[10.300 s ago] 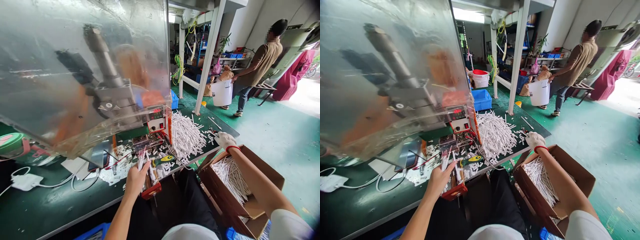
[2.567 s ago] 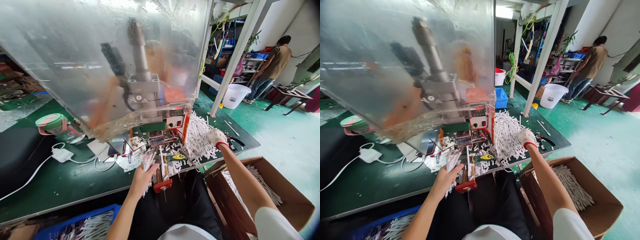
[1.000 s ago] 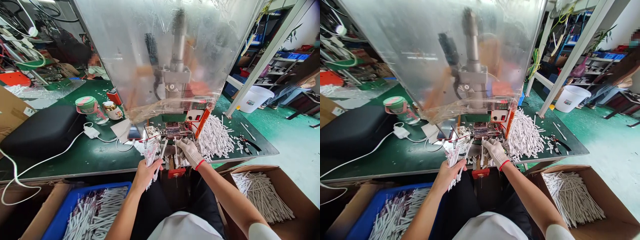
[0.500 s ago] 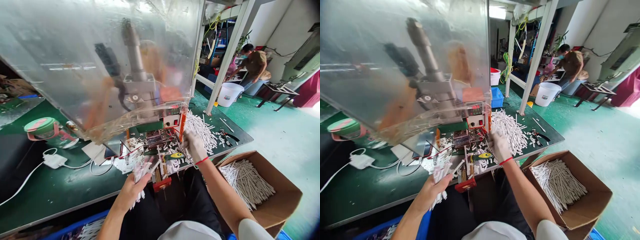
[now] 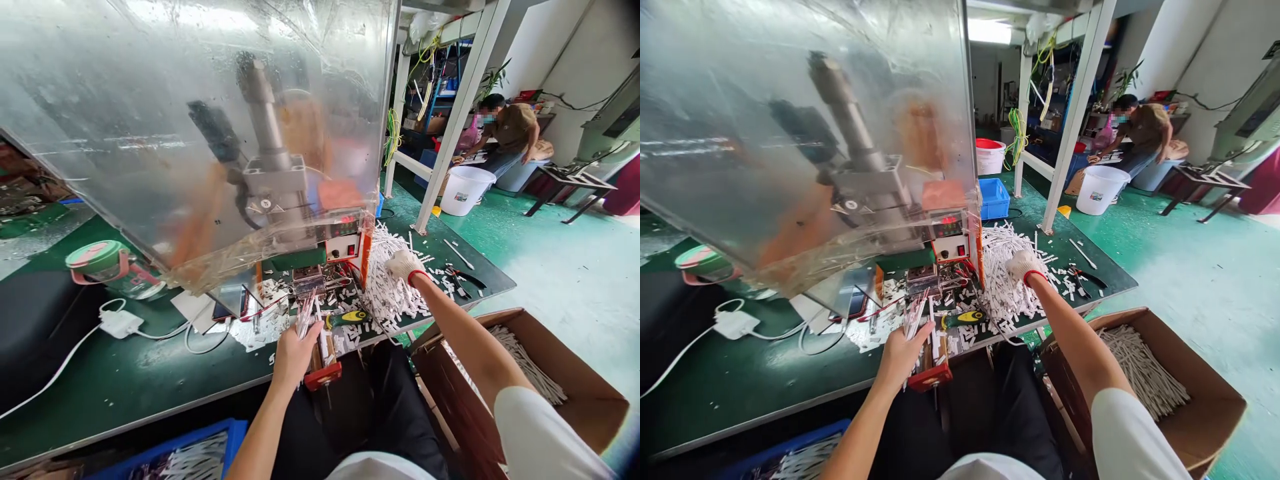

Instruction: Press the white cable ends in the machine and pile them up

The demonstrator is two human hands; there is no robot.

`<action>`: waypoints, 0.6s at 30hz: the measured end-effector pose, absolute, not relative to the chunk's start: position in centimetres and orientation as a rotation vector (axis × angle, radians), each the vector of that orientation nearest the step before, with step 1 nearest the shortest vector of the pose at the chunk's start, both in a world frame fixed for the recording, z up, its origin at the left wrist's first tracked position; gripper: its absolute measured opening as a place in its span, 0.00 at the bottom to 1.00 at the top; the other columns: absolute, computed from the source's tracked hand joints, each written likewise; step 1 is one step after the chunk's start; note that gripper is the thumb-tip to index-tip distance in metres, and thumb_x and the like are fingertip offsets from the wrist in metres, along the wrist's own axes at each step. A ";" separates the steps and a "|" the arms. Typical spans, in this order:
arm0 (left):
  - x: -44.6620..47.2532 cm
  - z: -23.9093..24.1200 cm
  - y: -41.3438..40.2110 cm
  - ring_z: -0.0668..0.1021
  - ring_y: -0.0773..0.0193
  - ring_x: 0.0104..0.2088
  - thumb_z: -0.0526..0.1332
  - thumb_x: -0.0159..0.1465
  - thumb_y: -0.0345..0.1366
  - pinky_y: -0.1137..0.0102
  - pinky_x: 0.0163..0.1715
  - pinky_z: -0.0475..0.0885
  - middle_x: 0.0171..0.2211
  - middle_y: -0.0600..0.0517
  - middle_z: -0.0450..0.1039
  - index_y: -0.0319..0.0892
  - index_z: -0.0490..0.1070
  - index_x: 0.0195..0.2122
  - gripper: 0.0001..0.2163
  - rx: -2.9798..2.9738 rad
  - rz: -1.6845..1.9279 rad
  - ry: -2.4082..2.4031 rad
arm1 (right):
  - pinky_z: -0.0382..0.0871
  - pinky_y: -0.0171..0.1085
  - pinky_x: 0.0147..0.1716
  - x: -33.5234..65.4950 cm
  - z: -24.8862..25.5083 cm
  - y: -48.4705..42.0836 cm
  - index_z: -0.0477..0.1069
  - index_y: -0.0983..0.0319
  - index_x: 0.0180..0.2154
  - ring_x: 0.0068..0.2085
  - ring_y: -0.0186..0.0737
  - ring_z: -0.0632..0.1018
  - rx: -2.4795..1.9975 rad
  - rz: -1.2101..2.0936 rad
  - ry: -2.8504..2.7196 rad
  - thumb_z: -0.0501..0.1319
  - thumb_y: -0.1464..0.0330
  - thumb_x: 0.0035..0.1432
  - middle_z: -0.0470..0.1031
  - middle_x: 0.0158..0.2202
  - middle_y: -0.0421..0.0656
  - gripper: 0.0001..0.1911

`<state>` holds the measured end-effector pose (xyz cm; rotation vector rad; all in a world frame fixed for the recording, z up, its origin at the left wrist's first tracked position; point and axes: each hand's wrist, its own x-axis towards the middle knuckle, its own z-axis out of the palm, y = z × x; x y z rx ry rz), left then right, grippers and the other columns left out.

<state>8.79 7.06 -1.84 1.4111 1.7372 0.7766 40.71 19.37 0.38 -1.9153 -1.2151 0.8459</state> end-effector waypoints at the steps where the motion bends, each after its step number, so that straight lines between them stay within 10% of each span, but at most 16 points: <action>1: 8.8 -2.0 7.2 0.69 0.61 0.21 0.62 0.58 0.53 0.70 0.23 0.62 0.16 0.55 0.65 0.43 0.72 0.24 0.18 1.400 0.784 1.744 | 0.75 0.39 0.38 40.9 0.7 19.1 0.74 0.67 0.45 0.38 0.38 0.78 -1.880 0.873 -1.206 0.62 0.59 0.67 0.76 0.41 0.45 0.16; 11: 6.7 -2.0 6.4 0.60 0.70 0.17 0.62 0.57 0.48 0.73 0.19 0.55 0.14 0.61 0.54 0.46 0.55 0.19 0.19 1.261 0.911 1.497 | 0.64 0.28 0.20 37.0 1.6 10.1 0.69 0.60 0.48 0.21 0.28 0.69 -1.227 1.435 -0.988 0.70 0.63 0.51 0.75 0.30 0.38 0.23; 18: 4.9 -1.9 3.7 0.56 0.72 0.16 0.66 0.55 0.55 0.74 0.17 0.51 0.12 0.62 0.52 0.43 0.65 0.22 0.21 0.966 1.090 1.430 | 0.62 0.29 0.18 26.6 -0.3 7.1 0.69 0.61 0.46 0.18 0.29 0.68 -1.091 1.690 -1.051 0.72 0.61 0.49 0.71 0.23 0.34 0.24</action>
